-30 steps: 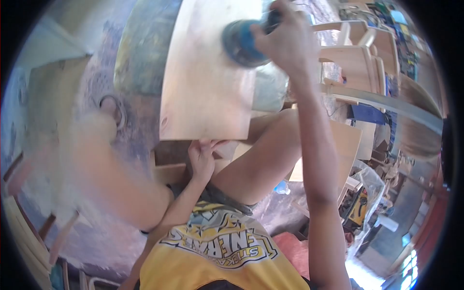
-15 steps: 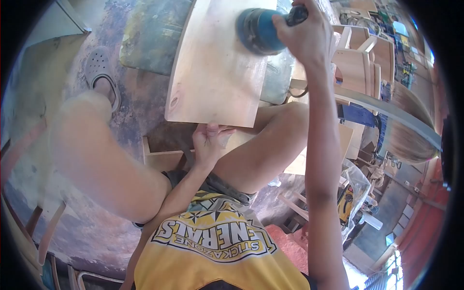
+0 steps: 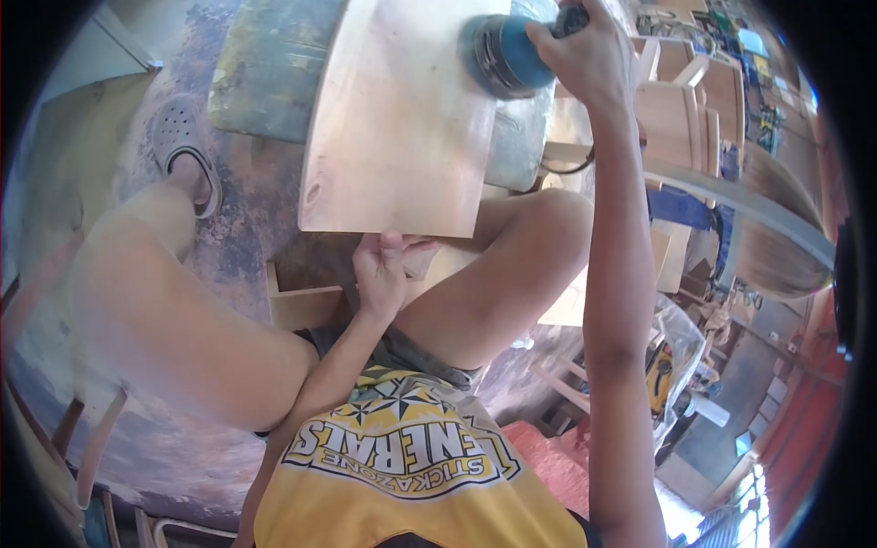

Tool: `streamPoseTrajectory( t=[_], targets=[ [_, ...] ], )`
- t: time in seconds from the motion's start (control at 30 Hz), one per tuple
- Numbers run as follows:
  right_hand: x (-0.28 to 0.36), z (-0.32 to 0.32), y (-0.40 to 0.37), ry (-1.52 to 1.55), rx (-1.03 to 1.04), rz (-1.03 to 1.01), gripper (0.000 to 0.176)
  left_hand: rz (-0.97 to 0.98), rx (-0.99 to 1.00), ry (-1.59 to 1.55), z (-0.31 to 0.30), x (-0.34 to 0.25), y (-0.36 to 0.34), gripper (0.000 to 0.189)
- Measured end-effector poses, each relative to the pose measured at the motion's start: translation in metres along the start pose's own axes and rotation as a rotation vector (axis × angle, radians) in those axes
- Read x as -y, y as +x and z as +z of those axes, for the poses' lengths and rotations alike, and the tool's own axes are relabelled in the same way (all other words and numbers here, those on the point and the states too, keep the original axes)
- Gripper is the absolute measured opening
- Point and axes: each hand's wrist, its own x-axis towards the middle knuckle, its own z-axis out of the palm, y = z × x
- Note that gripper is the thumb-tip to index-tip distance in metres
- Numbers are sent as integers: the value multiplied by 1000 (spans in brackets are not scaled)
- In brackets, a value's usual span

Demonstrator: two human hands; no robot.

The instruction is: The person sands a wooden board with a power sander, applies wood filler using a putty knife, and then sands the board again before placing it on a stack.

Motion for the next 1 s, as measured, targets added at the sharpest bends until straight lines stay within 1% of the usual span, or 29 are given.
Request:
streamPoseTrajectory(
  t=[0.07, 0.1, 0.17, 0.2, 0.23, 0.27, 0.3, 0.37, 0.4, 0.43, 0.47, 0.53, 0.57, 0.6, 0.67, 0.7, 0.73, 0.77, 0.8, 0.83, 0.87, 0.9, 0.93, 1.0],
  targets=[
    [16, -19, -14, 118, 34, 115, 30, 21, 30, 43, -5, 0, 2, 65],
    [17, -24, -24, 118, 25, 125, 30, 21, 42, 49, -6, 0, 2, 65],
    [18, -28, -41, 120, -45, 5, 34, 32, 19, 93, -8, 1, 3, 66],
    [19, -30, -46, 127, -47, 13, 34, 31, 22, 103, -10, 1, 3, 66],
    [20, -32, -50, 137, -4, 46, 36, 39, 36, 120, -12, 1, 3, 67],
    [29, -39, -52, 145, 40, 77, 37, 46, 50, 135, -13, 1, 4, 69],
    [40, -49, -53, 114, 36, 102, 39, 41, 56, 142, -12, 1, 4, 69],
    [24, -34, -34, 112, 25, 117, 39, 58, 23, 146, -9, -1, 4, 73],
    [16, -28, -28, 111, 18, 117, 39, 47, 29, 153, -10, -1, 3, 73],
    [20, -34, -25, 132, 84, 154, 36, 57, 35, 156, -11, -1, 4, 70],
    [23, -37, -31, 132, 84, 157, 36, 74, 41, 154, -11, -1, 5, 67],
    [26, -41, -40, 119, 101, 103, 32, 80, 26, 147, -6, -4, 5, 70],
    [26, -27, -45, 51, -3, -27, 45, 84, 3, 142, -3, -6, 6, 73],
    [22, -23, -52, 57, -9, -42, 45, 99, -5, 139, -6, -4, 6, 73],
    [42, -33, -72, 101, 30, -6, 42, 91, 33, 76, -23, 11, 1, 61],
    [43, -27, -66, 115, 31, -14, 42, 76, 5, -78, -30, 23, -1, 45],
    [42, -23, -58, 137, 4, -39, 41, 78, -4, -73, -24, 20, 0, 45],
    [40, -22, -52, 153, -23, -59, 40, 100, -3, -120, -11, 11, 1, 38],
    [42, -23, -43, 153, -20, -53, 40, 118, 4, -167, -5, 6, 0, 34],
    [46, -25, -28, 176, -4, -13, 35, 117, 9, -165, -7, 5, 0, 34],
    [50, -27, -17, 201, 12, 24, 30, 94, 52, -72, -10, 2, -1, 36],
    [53, -28, -8, 164, 41, 48, 31, 77, 95, 21, -11, -2, -1, 40],
    [55, -26, -7, 166, 28, 40, 31, 92, 99, 21, -16, -1, -3, 40],
    [55, -11, -10, 89, -8, -85, 39, 55, -43, 239, -28, 10, -4, 66]
  ],
)
